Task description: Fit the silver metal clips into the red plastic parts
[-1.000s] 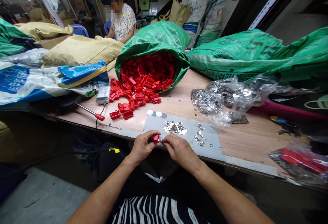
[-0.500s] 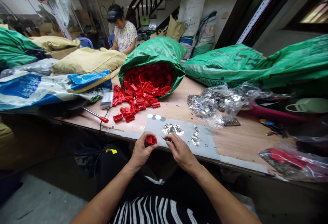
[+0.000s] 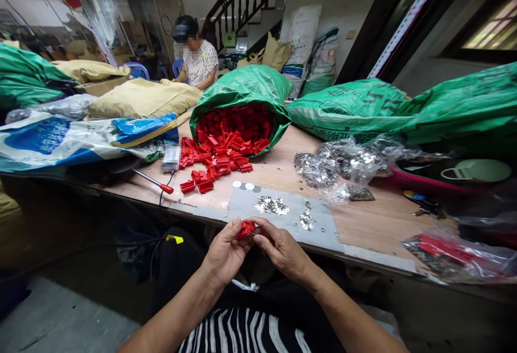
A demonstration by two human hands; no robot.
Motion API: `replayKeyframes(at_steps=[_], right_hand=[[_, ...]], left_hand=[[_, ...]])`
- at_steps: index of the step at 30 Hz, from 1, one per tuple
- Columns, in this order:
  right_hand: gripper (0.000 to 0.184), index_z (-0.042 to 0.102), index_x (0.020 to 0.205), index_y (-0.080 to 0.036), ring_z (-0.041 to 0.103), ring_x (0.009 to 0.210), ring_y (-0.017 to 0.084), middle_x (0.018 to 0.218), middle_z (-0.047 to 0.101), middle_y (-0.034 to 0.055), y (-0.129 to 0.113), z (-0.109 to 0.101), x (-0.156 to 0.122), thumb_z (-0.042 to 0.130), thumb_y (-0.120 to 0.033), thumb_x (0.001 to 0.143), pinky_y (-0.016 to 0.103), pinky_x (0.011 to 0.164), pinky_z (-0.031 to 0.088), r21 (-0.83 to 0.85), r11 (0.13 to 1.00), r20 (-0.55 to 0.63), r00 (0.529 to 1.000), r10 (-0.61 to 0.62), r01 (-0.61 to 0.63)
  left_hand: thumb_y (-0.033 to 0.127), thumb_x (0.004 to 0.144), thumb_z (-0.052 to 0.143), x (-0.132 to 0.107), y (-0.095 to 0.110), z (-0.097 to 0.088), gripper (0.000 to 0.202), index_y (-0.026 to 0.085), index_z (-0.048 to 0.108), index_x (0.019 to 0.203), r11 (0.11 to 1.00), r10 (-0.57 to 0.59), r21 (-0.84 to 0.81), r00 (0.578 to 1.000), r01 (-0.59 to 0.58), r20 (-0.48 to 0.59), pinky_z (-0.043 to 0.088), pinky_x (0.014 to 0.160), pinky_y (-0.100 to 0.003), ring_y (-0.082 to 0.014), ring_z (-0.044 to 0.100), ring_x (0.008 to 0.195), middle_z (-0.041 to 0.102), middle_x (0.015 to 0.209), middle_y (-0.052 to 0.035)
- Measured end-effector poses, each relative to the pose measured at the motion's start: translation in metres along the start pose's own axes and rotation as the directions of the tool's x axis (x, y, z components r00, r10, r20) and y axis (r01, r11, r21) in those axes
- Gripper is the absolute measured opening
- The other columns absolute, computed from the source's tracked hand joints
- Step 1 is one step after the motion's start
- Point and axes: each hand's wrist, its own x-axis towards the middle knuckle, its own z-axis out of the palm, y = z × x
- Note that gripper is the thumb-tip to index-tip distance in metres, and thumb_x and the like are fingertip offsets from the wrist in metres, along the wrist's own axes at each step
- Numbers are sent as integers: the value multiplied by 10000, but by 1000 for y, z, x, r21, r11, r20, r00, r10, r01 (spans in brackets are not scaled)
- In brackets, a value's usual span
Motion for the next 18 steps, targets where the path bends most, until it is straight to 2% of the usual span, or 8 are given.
replayKeyframes(at_steps=[3, 9, 14, 18], right_hand=[[340, 494, 1277, -271, 637, 910, 170, 1043, 679, 21, -2, -1, 0, 438, -345, 950, 278, 816, 472, -4, 1000, -8, 1000, -22, 22], [302, 543, 1226, -271, 651, 929, 178, 1090, 686, 20, 1, 1, -2, 458, -338, 944, 275, 818, 475, -28, 999, -60, 998, -21, 20], [307, 640, 1098, -228, 646, 841, 156, 962, 700, 31, 5, 6, 1, 401, -370, 968, 245, 767, 475, 120, 993, -130, 991, 7, 9], [346, 645, 1102, -223, 603, 735, 144, 820, 658, 11, 10, 6, 2, 398, -421, 963, 239, 679, 462, 193, 980, -66, 995, 68, -54]], left_hand=[[176, 905, 515, -4, -1, 5, 175, 85, 643, 828, 998, -46, -43, 998, 44, -34, 560, 779, -300, -176, 706, 769, 717, 832, -101], [178, 933, 458, -8, -6, 9, 254, 71, 654, 812, 991, -65, -121, 996, 59, -53, 562, 800, -295, -154, 697, 737, 712, 805, -104], [174, 903, 518, -7, -11, 7, 187, 81, 649, 807, 995, -34, -92, 999, 30, -42, 514, 931, -368, -188, 698, 826, 711, 851, -115], [197, 848, 616, -7, -9, 0, 109, 116, 624, 776, 1000, -10, -8, 1000, 10, 7, 486, 957, -355, -176, 689, 842, 704, 828, -70]])
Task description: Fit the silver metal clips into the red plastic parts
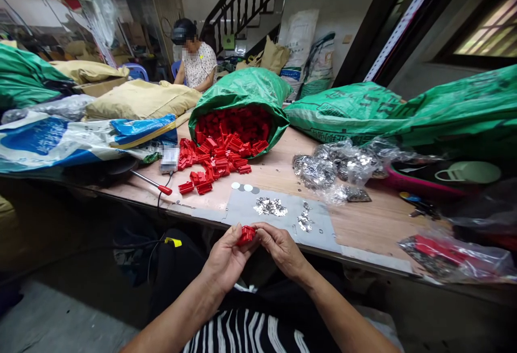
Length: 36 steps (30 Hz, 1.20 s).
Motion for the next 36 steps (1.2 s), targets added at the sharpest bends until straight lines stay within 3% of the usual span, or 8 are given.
replayKeyframes(at_steps=[4, 8, 12, 16, 20, 24, 28, 36], right_hand=[[383, 623, 1140, -226, 496, 569, 127, 623, 531, -25, 8, -5, -2, 378, -459, 958, 239, 563, 399, -59, 994, 10, 996, 92, -91], [407, 606, 1165, -213, 474, 558, 137, 576, 469, -35, 16, -10, 2, 362, -465, 958, 247, 560, 384, -122, 987, -13, 994, 106, -107], [394, 622, 1140, -220, 523, 592, 146, 633, 558, -18, 17, -11, 19, 373, -460, 952, 261, 613, 419, -210, 974, -9, 996, 88, -88], [346, 638, 1099, -229, 616, 797, 183, 885, 685, 35, 13, -5, 50, 399, -424, 943, 295, 739, 449, -314, 949, 19, 1000, 25, -18], [299, 625, 1133, -221, 626, 899, 201, 990, 692, 61, 12, 10, 92, 442, -342, 930, 313, 792, 455, -413, 909, 103, 995, -19, 60], [325, 585, 1211, -210, 573, 1072, 200, 1189, 603, 90, 13, 35, 135, 500, -250, 900, 314, 914, 425, -508, 841, 176, 978, -111, 187], [389, 516, 1290, -257, 558, 1103, 203, 1318, 505, 79, 11, 56, 164, 505, -270, 901, 307, 910, 427, -604, 777, 210, 976, -63, 180], [247, 622, 1101, -207, 594, 1009, 203, 1129, 629, 72, 3, 65, 178, 528, -249, 876, 286, 828, 434, -617, 771, 199, 979, -37, 155]], left_hand=[[264, 769, 715, 1, -6, -25, 233, 149, 536, 674, 972, -38, 234, 998, 25, 51, 512, 825, -314, -148, 674, 733, 687, 773, -29], [318, 658, 800, 16, -25, -68, 320, 143, 532, 638, 892, -36, 448, 998, 57, -56, 502, 671, -301, -136, 613, 616, 668, 686, -33], [267, 554, 858, 40, -34, -107, 404, 128, 657, 876, 887, -16, 459, 996, 53, -86, 465, 823, -325, -210, 653, 856, 713, 896, -98], [169, 513, 854, 54, -34, -138, 598, 153, 644, 1072, 895, 43, 447, 998, -16, -52, 383, 971, -354, -272, 552, 1138, 659, 1141, -138], [146, 514, 827, 59, -35, -164, 597, 153, 643, 1082, 892, 18, 444, 975, 84, -221, 422, 879, -345, -249, 614, 978, 682, 989, -103], [86, 535, 771, 62, -35, -172, 510, 149, 657, 1028, 893, 12, 438, 969, 99, -245, 439, 707, -287, -172, 620, 720, 656, 745, -21], [22, 532, 702, 64, -34, -171, 478, 142, 660, 993, 893, 18, 438, 964, 105, -266, 368, 567, -240, -108, 531, 540, 583, 595, 39], [144, 577, 783, 59, -27, -165, 429, 138, 661, 989, 888, -35, 437, 969, 142, -244, 424, 652, -268, -157, 630, 668, 678, 768, -30]])
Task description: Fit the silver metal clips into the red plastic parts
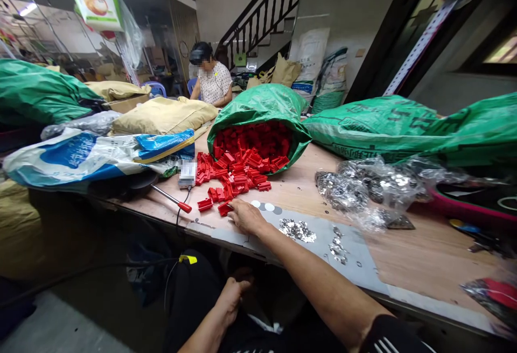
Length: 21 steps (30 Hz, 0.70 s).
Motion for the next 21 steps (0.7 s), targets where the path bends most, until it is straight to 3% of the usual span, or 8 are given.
replayKeyframes(at_steps=[3, 6, 10, 12, 15, 18, 21], right_hand=[[239, 628, 1097, -207, 587, 1018, 182, 1122, 644, 58, 0, -9, -22, 489, -262, 910, 264, 853, 415, 26, 1000, -39, 999, 1, 0], [245, 659, 1017, -195, 611, 924, 168, 1008, 682, 52, 0, -18, -62, 462, -314, 935, 247, 802, 422, 84, 996, -64, 998, -27, 32], [205, 687, 929, -201, 629, 788, 147, 873, 704, 35, 0, -23, -121, 511, -305, 907, 223, 701, 433, 186, 977, 40, 993, -114, 104], [170, 689, 924, -201, 630, 791, 151, 869, 706, 36, -1, -22, -144, 537, -262, 882, 225, 705, 438, 193, 976, 73, 991, -115, 100], [143, 689, 895, -197, 629, 798, 151, 866, 702, 34, -3, -19, -166, 552, -197, 854, 230, 729, 445, 245, 966, 83, 991, -106, 83], [133, 680, 910, -194, 629, 784, 138, 876, 700, 20, 2, -22, -180, 559, -195, 854, 220, 714, 454, 412, 910, 78, 993, -86, 47], [133, 668, 914, -193, 620, 738, 132, 840, 693, 9, 24, -36, -189, 550, -233, 869, 216, 657, 452, 487, 872, 20, 999, 40, -44]], left_hand=[[332, 680, 768, -17, 13, 4, 392, 121, 665, 993, 1000, -21, -1, 997, 21, 69, 455, 658, -266, -176, 666, 734, 702, 909, -98], [471, 806, 628, -40, 30, 10, 417, 93, 659, 980, 990, -76, -98, 965, 103, 253, 479, 606, -235, -172, 684, 722, 707, 918, -134], [606, 819, 515, -64, 47, 21, 545, 133, 627, 1064, 954, -109, -210, 904, 212, 414, 492, 515, -216, -178, 696, 665, 713, 885, -110], [565, 818, 554, -71, 51, 31, 484, 147, 623, 1052, 965, -85, -188, 896, 183, 436, 493, 492, -213, -175, 693, 633, 707, 863, -95], [378, 809, 655, -77, 53, 47, 337, 175, 613, 1075, 986, -56, -116, 904, 116, 424, 486, 477, -196, -147, 677, 599, 689, 867, -64], [265, 776, 698, -82, 54, 60, 370, 167, 599, 1119, 994, -74, -44, 894, 104, 441, 508, 513, -209, -141, 672, 615, 679, 909, -72], [248, 745, 727, -86, 56, 65, 400, 154, 595, 1111, 994, -90, -14, 903, 106, 419, 539, 584, -257, -183, 697, 679, 691, 936, -102]])
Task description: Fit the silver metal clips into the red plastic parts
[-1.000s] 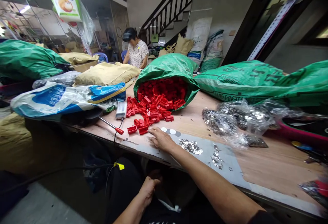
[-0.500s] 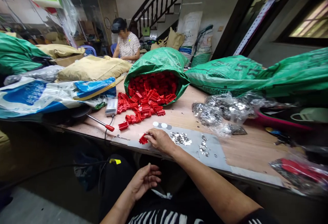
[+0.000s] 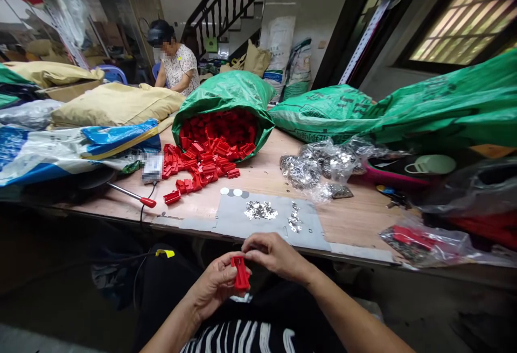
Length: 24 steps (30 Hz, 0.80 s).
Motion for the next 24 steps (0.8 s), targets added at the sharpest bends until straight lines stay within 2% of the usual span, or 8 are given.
replayKeyframes(at_steps=[2, 5, 8, 14, 18, 24], right_hand=[[127, 666, 880, -194, 612, 755, 146, 838, 690, 15, 13, -22, -3, 547, -233, 863, 241, 685, 447, -125, 987, -162, 984, 76, -97], [127, 656, 899, -193, 614, 805, 175, 889, 691, 41, 32, -53, -3, 540, -210, 851, 291, 744, 440, -352, 898, -339, 930, 141, -265], [135, 650, 920, -196, 614, 851, 184, 926, 692, 51, 43, -66, 1, 533, -205, 854, 294, 764, 433, -454, 834, -336, 927, 165, -313], [133, 636, 940, -209, 602, 852, 170, 932, 665, 41, 49, -52, 22, 523, -238, 877, 269, 761, 413, -541, 786, -336, 934, 123, -298], [108, 623, 927, -220, 594, 863, 160, 943, 650, 33, 50, -45, 35, 529, -236, 876, 253, 755, 400, -535, 789, -349, 929, 121, -303], [52, 603, 827, -213, 589, 809, 159, 888, 655, 25, 49, -43, 46, 558, -232, 844, 248, 685, 379, -509, 801, -344, 927, 147, -316]], left_hand=[[231, 718, 752, -1, 1, 2, 397, 162, 595, 1076, 1000, 5, -5, 1000, -5, -26, 553, 643, -301, -222, 710, 745, 697, 966, -110], [185, 670, 786, -1, 1, 6, 388, 185, 582, 1000, 999, 25, -31, 998, -26, -51, 554, 720, -353, -247, 709, 825, 697, 1003, -91], [151, 622, 814, 0, 1, 11, 411, 188, 556, 940, 998, 59, -20, 996, -60, -73, 547, 751, -365, -245, 701, 860, 692, 1040, -91], [162, 599, 830, -1, 3, 17, 422, 176, 540, 905, 989, 146, 25, 984, -144, -106, 527, 768, -317, -212, 698, 839, 697, 1052, -120], [168, 610, 826, -2, 5, 15, 421, 175, 529, 910, 979, 201, 61, 971, -194, -131, 522, 733, -279, -188, 696, 807, 708, 1043, -120], [142, 666, 786, -3, 7, 14, 387, 174, 515, 940, 972, 234, 68, 964, -227, -130, 511, 768, -276, -173, 689, 838, 702, 1069, -119]])
